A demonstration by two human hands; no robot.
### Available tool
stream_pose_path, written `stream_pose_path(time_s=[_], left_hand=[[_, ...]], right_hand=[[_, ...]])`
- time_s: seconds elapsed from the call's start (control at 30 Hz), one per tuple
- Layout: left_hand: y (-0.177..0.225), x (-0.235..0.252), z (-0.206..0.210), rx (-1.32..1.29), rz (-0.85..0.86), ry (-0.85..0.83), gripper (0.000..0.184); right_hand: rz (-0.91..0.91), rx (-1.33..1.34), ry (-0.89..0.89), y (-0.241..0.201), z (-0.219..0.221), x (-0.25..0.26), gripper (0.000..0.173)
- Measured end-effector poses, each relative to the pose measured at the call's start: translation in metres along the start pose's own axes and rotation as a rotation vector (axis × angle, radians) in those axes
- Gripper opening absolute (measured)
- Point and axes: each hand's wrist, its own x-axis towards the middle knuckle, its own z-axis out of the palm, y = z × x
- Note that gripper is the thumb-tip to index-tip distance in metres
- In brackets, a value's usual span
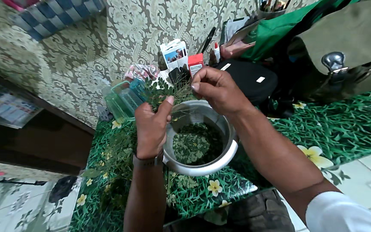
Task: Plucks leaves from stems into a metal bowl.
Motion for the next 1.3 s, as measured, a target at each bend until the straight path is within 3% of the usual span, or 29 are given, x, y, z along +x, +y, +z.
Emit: stream_pose_path(time_s=[0.13, 0.23, 0.37, 0.43, 0.53, 0.67, 0.97, 1.2, 1.3], left_hand=[[-0.002, 0.001, -0.002, 0.066, 0.047, -0.004, 0.004], [0.000, -0.001, -0.003, 0.187, 0.061, -0.057, 0.004], [0.002, -0.004, -0.003, 0.318, 0.044, -0.141, 0.002], [0.002, -0.004, 0.000, 0.349, 0.033, -0.164, 0.002], [0.001, -0.003, -0.004, 0.332, 0.012, -0.207, 0.003], [-0.003, -0.001, -0.008, 0.172, -0.027, -0.218, 0.005], [0.001, -0.001, -0.017, 0.169, 0.009, -0.241, 0.006], [0.007, -0.001, -0.022, 0.163, 0.050, -0.293, 0.008], [0.009, -0.001, -0.024, 0.206, 0.070, -0.280, 0.008]], right_hand=[[-0.007, -0.012, 0.018, -0.002, -0.008, 0.001, 0.020], [-0.022, -0.121, -0.040, -0.008, -0.006, 0.001, 0.014], [0.073, -0.136, -0.089, -0.016, 0.007, -0.005, 0.025], [0.074, -0.105, -0.061, -0.013, 0.011, -0.005, 0.020], [0.027, -0.025, -0.045, -0.004, 0.009, -0.002, 0.013], [0.029, -0.004, -0.033, -0.006, 0.011, -0.004, 0.014], [0.095, 0.106, 0.002, -0.003, -0.003, 0.001, 0.019], [0.053, 0.033, -0.214, -0.002, -0.015, 0.001, 0.012], [0.031, -0.004, -0.225, -0.001, -0.013, 0.001, 0.011]])
